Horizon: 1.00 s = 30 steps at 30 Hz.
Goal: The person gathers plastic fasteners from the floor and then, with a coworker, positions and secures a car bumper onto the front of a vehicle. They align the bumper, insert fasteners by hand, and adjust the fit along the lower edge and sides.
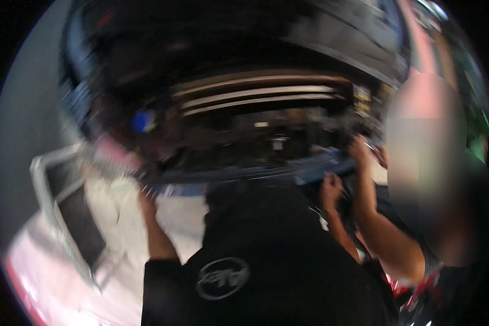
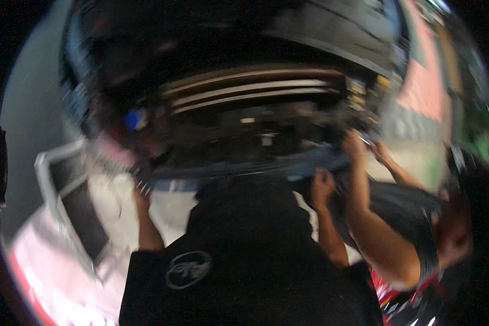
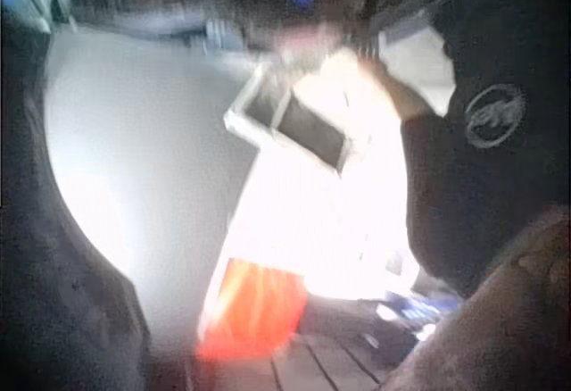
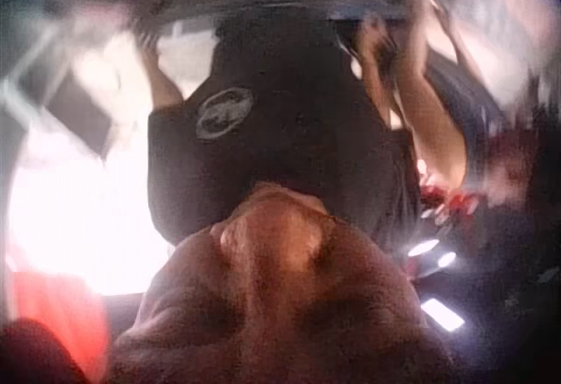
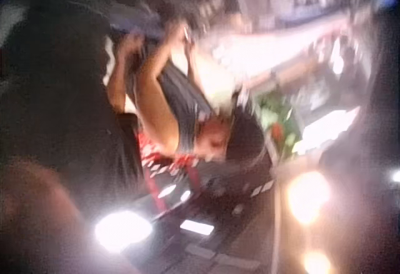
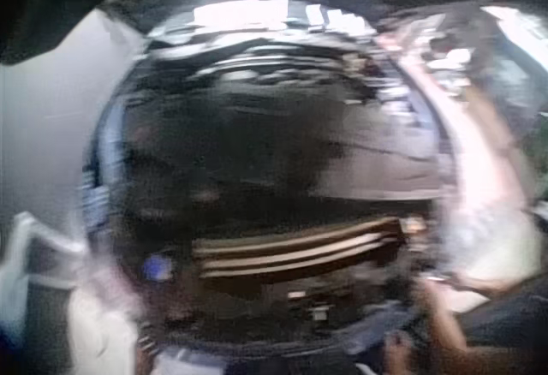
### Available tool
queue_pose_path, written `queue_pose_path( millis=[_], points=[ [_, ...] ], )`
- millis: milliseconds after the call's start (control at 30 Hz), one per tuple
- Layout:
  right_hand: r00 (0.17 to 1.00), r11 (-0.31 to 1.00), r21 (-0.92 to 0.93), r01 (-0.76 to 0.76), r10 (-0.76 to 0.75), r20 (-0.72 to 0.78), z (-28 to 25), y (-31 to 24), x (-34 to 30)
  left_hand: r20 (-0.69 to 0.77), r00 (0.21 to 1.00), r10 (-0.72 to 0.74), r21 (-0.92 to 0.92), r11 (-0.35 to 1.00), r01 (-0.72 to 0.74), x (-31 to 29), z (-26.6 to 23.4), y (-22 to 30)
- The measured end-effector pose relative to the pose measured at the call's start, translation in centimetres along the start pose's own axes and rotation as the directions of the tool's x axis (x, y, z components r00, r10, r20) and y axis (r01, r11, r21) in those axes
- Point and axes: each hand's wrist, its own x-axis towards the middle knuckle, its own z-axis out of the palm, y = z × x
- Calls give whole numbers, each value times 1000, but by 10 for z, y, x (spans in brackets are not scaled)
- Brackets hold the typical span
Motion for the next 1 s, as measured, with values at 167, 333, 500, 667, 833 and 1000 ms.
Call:
queue_pose_path(
  millis=[167, 333, 500, 667, 833, 1000],
  points=[
    [985, 982, -182, -46, 15, -170, 3, 8, -16, -173, 940, -294, -305, 924, 232, -7, 70, 66],
    [968, 974, -108, -198, 177, -176, -1, 7, -29, -145, 926, -349, -221, 924, 313, 19, 32, 49],
    [964, 988, -10, -153, 147, -220, 5, 24, -29, -274, 843, -464, -210, 884, 419, 29, 29, 62],
    [982, 994, -22, -109, 104, -159, 15, 19, -18, -274, 884, -378, -89, 925, 368, 18, 39, 78],
    [980, 992, -19, -125, 120, -160, 14, 11, -16, -266, 878, -398, -70, 916, 394, 22, 51, 85],
    [978, 986, -54, -157, 148, -144, 9, 2, -15, -267, 872, -409, -79, 912, 404, 22, 52, 84]
  ],
)
